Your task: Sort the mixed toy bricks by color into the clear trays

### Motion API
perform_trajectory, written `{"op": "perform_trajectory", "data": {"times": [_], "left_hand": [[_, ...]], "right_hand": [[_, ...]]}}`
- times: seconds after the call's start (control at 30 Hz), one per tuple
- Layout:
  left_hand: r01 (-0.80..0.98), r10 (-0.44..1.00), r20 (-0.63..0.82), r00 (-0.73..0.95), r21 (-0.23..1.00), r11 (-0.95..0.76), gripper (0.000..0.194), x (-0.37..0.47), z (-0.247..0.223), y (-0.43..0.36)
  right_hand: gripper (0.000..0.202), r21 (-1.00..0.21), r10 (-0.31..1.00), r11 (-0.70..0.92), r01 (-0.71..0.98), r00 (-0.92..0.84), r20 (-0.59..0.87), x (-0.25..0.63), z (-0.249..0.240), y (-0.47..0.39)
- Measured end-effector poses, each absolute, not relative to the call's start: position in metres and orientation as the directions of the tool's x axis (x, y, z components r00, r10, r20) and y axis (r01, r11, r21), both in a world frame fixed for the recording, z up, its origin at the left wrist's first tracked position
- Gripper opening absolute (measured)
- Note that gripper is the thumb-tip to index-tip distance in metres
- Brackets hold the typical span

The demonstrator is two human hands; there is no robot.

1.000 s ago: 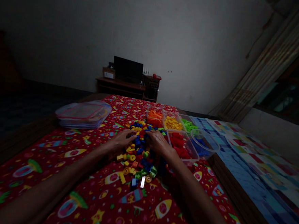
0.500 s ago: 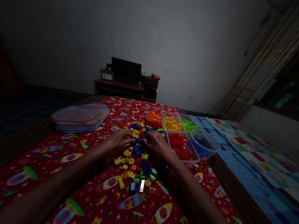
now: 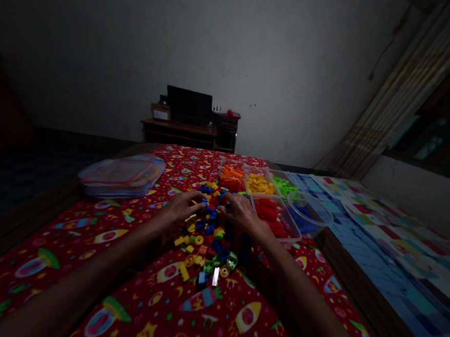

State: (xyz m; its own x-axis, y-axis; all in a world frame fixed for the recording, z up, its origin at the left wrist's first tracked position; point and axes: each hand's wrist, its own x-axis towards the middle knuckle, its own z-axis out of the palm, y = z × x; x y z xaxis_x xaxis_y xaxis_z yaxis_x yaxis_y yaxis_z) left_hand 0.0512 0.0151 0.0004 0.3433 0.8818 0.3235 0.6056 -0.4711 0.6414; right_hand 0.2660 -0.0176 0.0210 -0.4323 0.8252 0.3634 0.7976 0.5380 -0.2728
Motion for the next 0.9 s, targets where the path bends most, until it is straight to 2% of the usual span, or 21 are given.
{"op": "perform_trajectory", "data": {"times": [0.13, 0.27, 0.43, 0.53, 0.63, 0.8, 0.9], "left_hand": [[0.639, 0.833, 0.375, 0.407, 0.535, -0.552, 0.027, 0.058, -0.005, 0.008], [0.621, 0.800, 0.379, 0.466, 0.504, -0.600, 0.024, 0.061, -0.010, 0.005], [0.617, 0.842, 0.379, 0.385, 0.573, -0.540, 0.023, 0.065, -0.012, 0.007], [0.576, 0.897, 0.329, 0.296, 0.688, -0.442, 0.025, 0.071, -0.014, 0.006], [0.494, 0.921, 0.288, 0.261, 0.780, -0.384, 0.031, 0.075, -0.013, 0.004], [0.529, 0.923, 0.305, 0.234, 0.757, -0.384, 0.036, 0.070, 0.000, 0.000], [0.590, 0.899, 0.372, 0.233, 0.681, -0.435, 0.040, 0.062, 0.006, 0.001]], "right_hand": [[0.019, -0.275, 0.801, 0.576, 0.769, -0.466, 0.376, 0.264, 0.016, -0.015], [0.028, -0.329, 0.805, 0.586, 0.741, -0.485, 0.343, 0.261, 0.014, -0.014], [0.039, -0.335, 0.767, 0.640, 0.692, -0.546, 0.338, 0.252, 0.011, -0.016], [0.043, -0.372, 0.748, 0.663, 0.649, -0.586, 0.311, 0.244, 0.011, -0.017], [0.036, -0.380, 0.762, 0.647, 0.661, -0.585, 0.279, 0.241, 0.011, -0.017], [0.029, -0.384, 0.794, 0.607, 0.696, -0.504, 0.341, 0.248, 0.010, -0.015], [0.026, -0.426, 0.823, 0.558, 0.712, -0.408, 0.396, 0.252, 0.013, -0.013]]}}
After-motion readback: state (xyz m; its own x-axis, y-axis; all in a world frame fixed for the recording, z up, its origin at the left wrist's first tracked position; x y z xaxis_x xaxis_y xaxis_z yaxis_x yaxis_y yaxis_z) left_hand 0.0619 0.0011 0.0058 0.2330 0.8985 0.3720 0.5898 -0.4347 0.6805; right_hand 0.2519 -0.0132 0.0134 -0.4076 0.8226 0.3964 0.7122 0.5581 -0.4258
